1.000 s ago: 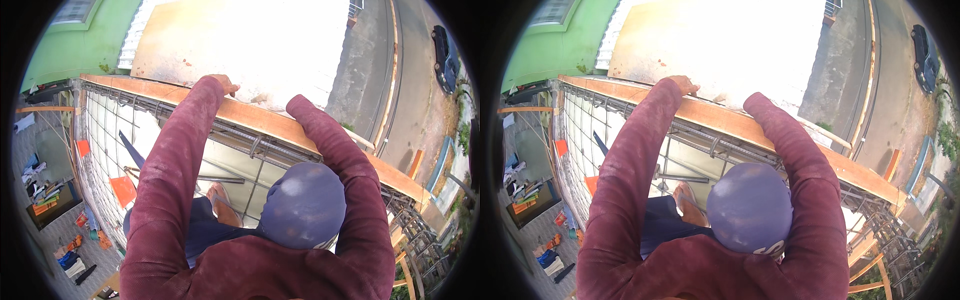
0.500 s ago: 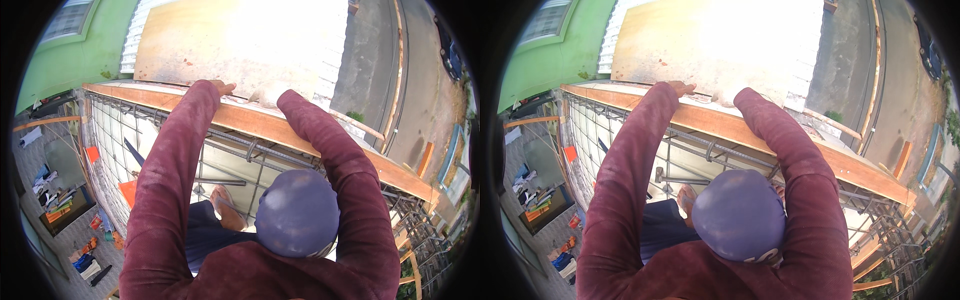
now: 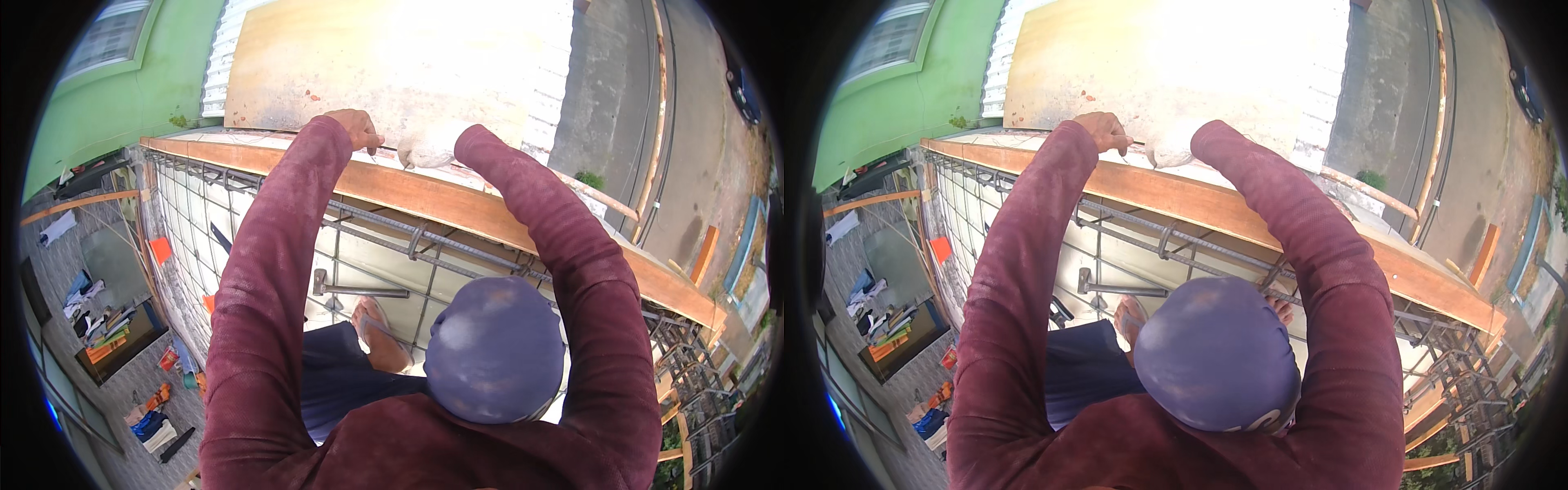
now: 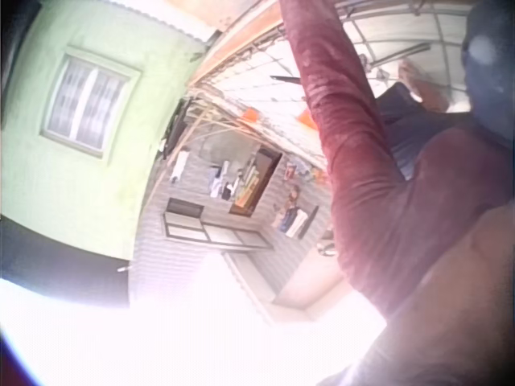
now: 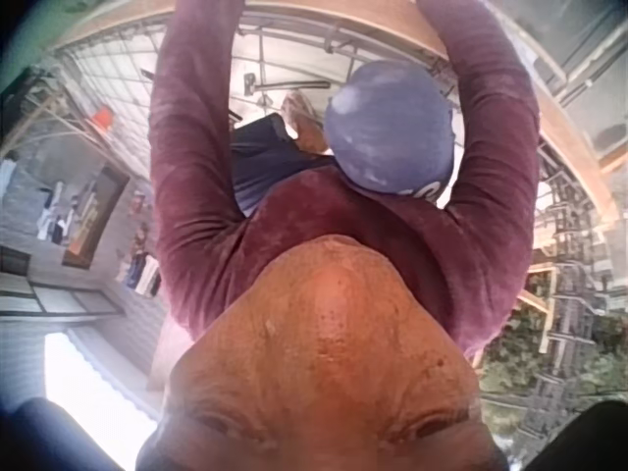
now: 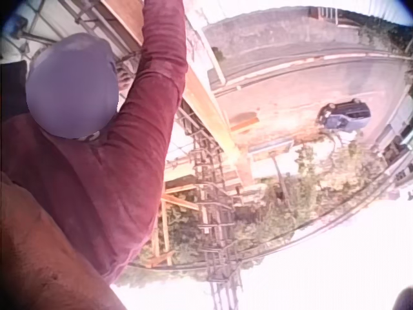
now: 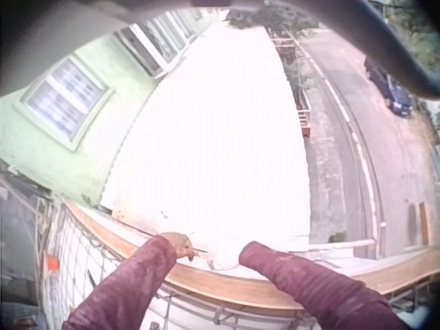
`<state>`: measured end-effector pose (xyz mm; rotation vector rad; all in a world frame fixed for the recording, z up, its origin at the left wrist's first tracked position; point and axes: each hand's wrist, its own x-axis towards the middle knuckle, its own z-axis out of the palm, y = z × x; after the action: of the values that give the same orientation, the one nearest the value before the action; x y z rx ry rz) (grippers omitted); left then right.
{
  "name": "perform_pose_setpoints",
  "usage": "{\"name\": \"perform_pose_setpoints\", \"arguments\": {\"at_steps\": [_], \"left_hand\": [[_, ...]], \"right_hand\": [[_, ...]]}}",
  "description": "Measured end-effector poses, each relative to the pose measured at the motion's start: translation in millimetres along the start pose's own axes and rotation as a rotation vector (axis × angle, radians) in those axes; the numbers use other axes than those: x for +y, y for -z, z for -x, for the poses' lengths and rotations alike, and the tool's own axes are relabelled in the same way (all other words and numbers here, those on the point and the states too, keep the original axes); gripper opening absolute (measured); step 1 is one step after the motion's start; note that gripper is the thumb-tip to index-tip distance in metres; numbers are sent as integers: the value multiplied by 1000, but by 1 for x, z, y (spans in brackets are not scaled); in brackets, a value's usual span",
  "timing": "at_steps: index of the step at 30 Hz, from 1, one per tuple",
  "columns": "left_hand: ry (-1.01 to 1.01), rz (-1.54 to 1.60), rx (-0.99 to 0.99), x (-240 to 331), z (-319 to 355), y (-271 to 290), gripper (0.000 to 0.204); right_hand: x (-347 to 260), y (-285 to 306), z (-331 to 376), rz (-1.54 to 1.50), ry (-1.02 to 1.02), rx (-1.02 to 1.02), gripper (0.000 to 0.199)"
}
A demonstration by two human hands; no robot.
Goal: The person walks on a roof grid and uses a hammer to secure wooden planks to the metal framework. They then use pliers to twist and secure wire ties around the rebar grid.
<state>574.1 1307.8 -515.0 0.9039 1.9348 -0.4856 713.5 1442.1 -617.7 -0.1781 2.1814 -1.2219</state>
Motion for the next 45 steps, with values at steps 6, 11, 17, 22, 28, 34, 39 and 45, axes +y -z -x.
{"name": "perform_pose_setpoints", "arguments": {"at_steps": [6, 11, 17, 22, 28, 34, 39, 45], "left_hand": [[-141, -433, 130, 18, 18, 9, 8], [-263, -508, 264, 22, 13, 49, 6], [-240, -487, 287, 61, -4, 79, 4], [-474, -377, 660, 41, -4, 70, 9], [-186, 240, 580, -14, 75, 32, 23], [-267, 754, 244, -44, 27, -69, 36], [-413, 874, 195, -42, -5, -81, 35], [-396, 907, 247, -23, -21, -74, 22]], "right_hand": [[-60, 26, 36, 518, 197, 70, 16], [-81, 16, 41, 356, 209, 309, 22], [-93, 12, 24, 663, 118, 314, 23], [-115, 25, 17, 904, 96, 32, 23], [-94, 23, 12, 818, -27, 87, 16], [-137, 39, -11, 994, -98, -88, 16], [-148, 36, -14, 1081, -102, -29, 17], [-137, 31, -14, 1046, -156, 45, 23]]}}
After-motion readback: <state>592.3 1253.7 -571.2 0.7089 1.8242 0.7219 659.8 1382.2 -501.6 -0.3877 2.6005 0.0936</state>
